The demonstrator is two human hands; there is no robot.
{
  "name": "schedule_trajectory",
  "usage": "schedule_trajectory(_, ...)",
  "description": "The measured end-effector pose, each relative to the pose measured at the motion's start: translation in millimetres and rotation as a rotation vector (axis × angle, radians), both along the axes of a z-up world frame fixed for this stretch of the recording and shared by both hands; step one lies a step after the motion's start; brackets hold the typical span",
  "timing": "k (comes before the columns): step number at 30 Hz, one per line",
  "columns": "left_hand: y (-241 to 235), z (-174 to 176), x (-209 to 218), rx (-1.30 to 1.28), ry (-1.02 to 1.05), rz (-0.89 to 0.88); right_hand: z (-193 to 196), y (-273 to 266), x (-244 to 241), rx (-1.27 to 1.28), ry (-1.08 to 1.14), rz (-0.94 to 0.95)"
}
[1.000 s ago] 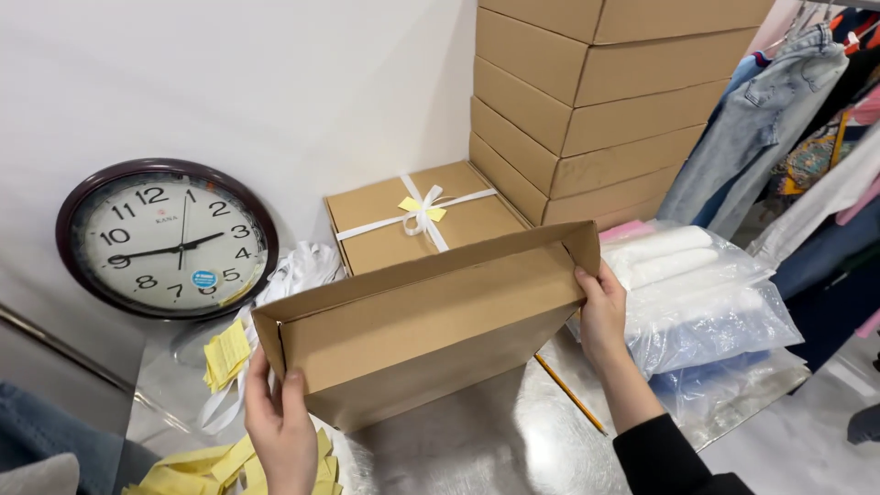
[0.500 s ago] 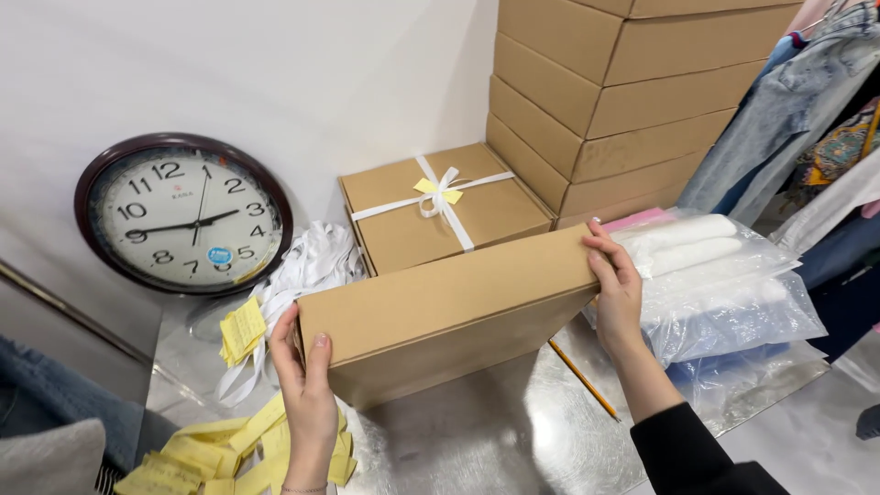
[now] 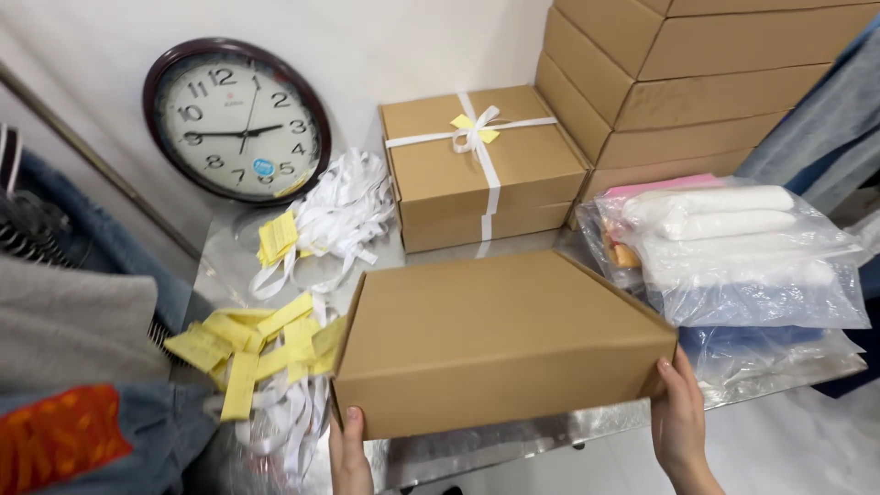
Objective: The person places a cardboard box on a table and attaches a yellow sticky note to the top. They then wrap a white ribbon around the box, crossing it over the top and tying a bow to secure it.
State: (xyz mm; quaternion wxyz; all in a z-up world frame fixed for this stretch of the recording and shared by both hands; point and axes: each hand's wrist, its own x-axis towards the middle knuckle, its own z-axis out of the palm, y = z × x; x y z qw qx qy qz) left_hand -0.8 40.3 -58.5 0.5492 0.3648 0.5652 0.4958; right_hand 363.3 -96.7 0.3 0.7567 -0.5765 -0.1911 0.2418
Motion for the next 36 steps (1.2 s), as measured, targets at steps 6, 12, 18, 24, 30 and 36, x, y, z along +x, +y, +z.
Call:
schedule_trajectory(6,-44,-32,-7,0.024,0.044,-0.075,-44,-37,14,-0.5,0.024,0.01)
schedule_trajectory(12,-58,-19,4,-0.236,0.2,-0.141,-118,-34,55,-0.489,-0.143,0.164)
schedule_trajectory(18,-54,-36,9,-0.208,0.23,-0.176,-109,-40,57,-0.618,-0.173,0.228)
schedule_trajectory(24,-58,-24,10,-0.226,0.188,-0.17,-135,-36,114,-0.748,-0.372,0.026)
schedule_trajectory(30,-52,-31,8,-0.238,0.167,-0.167,-169,7,138,-0.892,-0.416,0.157)
schedule_trajectory(36,-26,-105,0,-0.239,0.251,-0.19,-187,50,164,-0.555,-0.135,0.162)
